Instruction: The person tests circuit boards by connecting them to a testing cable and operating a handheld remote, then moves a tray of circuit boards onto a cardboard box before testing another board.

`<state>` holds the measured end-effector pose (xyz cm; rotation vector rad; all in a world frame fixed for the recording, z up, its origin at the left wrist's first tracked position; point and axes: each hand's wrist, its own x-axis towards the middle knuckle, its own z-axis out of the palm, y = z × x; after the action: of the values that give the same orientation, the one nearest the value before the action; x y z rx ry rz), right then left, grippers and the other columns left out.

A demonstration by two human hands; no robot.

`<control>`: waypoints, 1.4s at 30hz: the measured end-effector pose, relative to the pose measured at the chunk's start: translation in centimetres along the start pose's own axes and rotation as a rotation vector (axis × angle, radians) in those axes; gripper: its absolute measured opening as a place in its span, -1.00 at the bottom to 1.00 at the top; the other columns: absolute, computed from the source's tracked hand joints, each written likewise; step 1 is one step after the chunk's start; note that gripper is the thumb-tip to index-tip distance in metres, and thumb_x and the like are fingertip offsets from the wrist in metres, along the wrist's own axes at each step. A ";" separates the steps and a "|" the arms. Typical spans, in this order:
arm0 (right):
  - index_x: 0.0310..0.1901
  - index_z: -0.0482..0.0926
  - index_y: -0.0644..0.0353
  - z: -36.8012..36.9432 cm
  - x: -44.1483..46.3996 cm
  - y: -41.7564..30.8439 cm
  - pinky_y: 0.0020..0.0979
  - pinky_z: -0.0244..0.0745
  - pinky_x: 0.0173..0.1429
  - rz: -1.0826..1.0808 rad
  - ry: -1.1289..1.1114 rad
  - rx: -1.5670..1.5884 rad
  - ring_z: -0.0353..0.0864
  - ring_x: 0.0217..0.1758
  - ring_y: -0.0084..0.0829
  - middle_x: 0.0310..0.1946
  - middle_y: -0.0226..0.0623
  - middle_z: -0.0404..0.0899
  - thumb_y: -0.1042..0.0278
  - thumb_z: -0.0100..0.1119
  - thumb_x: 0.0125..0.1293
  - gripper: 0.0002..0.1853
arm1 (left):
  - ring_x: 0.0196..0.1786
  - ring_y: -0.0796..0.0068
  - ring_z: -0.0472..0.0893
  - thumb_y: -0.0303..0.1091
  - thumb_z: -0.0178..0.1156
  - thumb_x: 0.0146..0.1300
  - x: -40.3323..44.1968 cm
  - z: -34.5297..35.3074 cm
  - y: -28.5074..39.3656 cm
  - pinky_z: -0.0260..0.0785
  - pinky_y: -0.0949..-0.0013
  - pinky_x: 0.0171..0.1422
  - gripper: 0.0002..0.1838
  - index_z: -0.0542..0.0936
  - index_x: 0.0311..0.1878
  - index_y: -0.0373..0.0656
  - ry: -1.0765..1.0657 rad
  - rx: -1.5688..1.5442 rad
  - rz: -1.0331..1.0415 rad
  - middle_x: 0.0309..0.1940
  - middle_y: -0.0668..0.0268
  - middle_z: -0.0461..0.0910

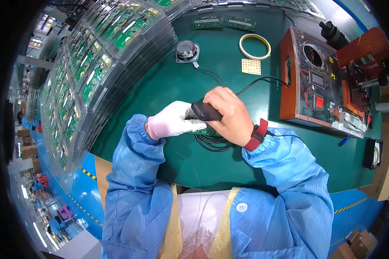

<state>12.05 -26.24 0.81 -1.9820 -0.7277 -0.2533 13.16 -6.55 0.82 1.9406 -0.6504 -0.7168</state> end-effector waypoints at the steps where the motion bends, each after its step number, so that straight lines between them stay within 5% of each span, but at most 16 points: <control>1: -0.30 0.51 0.26 -0.1 0.0 0.0 -0.46 0.33 -0.26 0.007 -0.016 0.013 0.39 -0.39 -0.39 -0.42 -0.32 0.47 0.63 0.23 0.00 -0.81 | -0.51 0.37 0.43 -0.24 0.22 0.12 0.0 0.0 0.0 0.38 0.35 -0.31 -0.68 0.58 -0.28 -0.40 -0.002 0.006 0.002 -0.50 0.18 0.58; 15: -0.36 0.44 0.23 0.0 -0.6 0.3 -0.42 0.33 -0.26 0.081 -0.164 0.090 0.37 -0.42 -0.30 -0.48 -0.32 0.45 0.60 0.23 -0.08 -0.79 | -0.42 0.50 0.43 -0.34 0.23 0.17 0.1 0.2 0.1 0.37 0.39 -0.25 -0.79 0.56 -0.25 -0.32 -0.066 0.042 -0.053 -0.43 0.31 0.57; 20: -0.33 0.47 0.25 0.1 -0.9 0.3 -0.49 0.33 -0.31 0.248 -0.069 0.084 0.37 -0.47 -0.40 -0.48 -0.38 0.49 0.59 0.24 -0.01 -0.82 | -0.46 0.43 0.45 -0.28 0.19 0.20 0.0 -0.2 0.7 0.37 0.37 -0.28 -0.76 0.57 -0.29 -0.32 -0.036 0.092 0.027 -0.48 0.28 0.57; 24: -0.28 0.51 0.27 -1.0 0.5 1.3 -0.56 0.32 -0.32 0.572 0.312 0.539 0.37 -0.47 -0.54 -0.45 -0.40 0.54 0.58 0.22 0.06 -0.84 | -0.49 0.37 0.44 -0.27 0.17 0.22 0.0 0.0 1.2 0.36 0.36 -0.30 -0.76 0.57 -0.33 -0.30 -0.085 0.113 0.086 -0.51 0.25 0.55; 26: -0.24 0.52 0.30 -0.9 0.1 1.3 -0.59 0.33 -0.29 0.565 0.214 0.503 0.40 -0.42 -0.59 -0.41 -0.38 0.56 0.57 0.19 0.10 -0.84 | -0.50 0.43 0.42 -0.27 0.18 0.21 0.0 -0.3 1.1 0.33 0.38 -0.32 -0.77 0.58 -0.35 -0.29 -0.068 0.104 0.064 -0.52 0.28 0.53; 29: -0.23 0.52 0.32 -0.6 -0.5 1.9 -0.59 0.36 -0.26 0.384 0.060 0.275 0.42 -0.43 -0.58 -0.41 -0.36 0.56 0.59 0.16 0.10 -0.83 | -0.54 0.51 0.38 -0.23 0.17 0.22 -0.2 -1.1 0.1 0.28 0.42 -0.39 -0.75 0.58 -0.36 -0.27 0.023 0.031 0.059 -0.57 0.34 0.50; 32: -0.22 0.50 0.34 -0.9 -0.5 1.8 -0.57 0.38 -0.17 0.488 0.033 0.349 0.45 -0.33 -0.52 -0.37 -0.33 0.54 0.57 0.09 0.16 -0.86 | -0.60 0.65 0.30 -0.18 0.15 0.24 -1.3 -3.3 0.7 0.16 0.52 -0.49 -0.71 0.57 -0.43 -0.22 0.065 -0.124 0.002 -0.66 0.45 0.42; 37: -0.15 0.47 0.32 -0.7 -1.3 2.8 -0.57 0.41 -0.19 0.401 -0.008 0.282 0.48 -0.35 -0.51 -0.35 -0.29 0.53 0.57 0.06 0.21 -0.83 | -0.53 0.55 0.38 -0.21 0.16 0.18 -4.3 -4.4 1.2 0.23 0.49 -0.42 -0.72 0.60 -0.40 -0.27 0.330 -0.144 -0.103 -0.60 0.37 0.48; 39: -0.19 0.46 0.29 -0.8 -1.3 3.0 -0.56 0.40 -0.21 0.461 0.000 0.360 0.46 -0.38 -0.51 -0.38 -0.29 0.51 0.57 0.07 0.20 -0.87 | -0.50 0.48 0.42 -0.33 0.21 0.14 -6.7 -3.1 2.5 0.25 0.49 -0.40 -0.85 0.62 -0.34 -0.22 0.604 0.089 0.208 -0.49 0.33 0.51; 42: -0.21 0.46 0.29 -1.2 -1.2 3.2 -0.56 0.39 -0.21 0.425 -0.029 0.336 0.46 -0.39 -0.51 -0.39 -0.29 0.51 0.57 0.07 0.20 -0.88 | -0.32 0.41 0.47 -0.33 0.27 0.16 -13.0 -1.9 5.0 0.36 0.42 -0.23 -0.77 0.64 -0.14 -0.21 0.671 0.163 0.400 -0.33 0.27 0.51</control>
<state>13.07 -28.81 -1.50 -1.7665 -0.3248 0.1452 4.80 1.48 8.81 1.9484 -0.6466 0.2441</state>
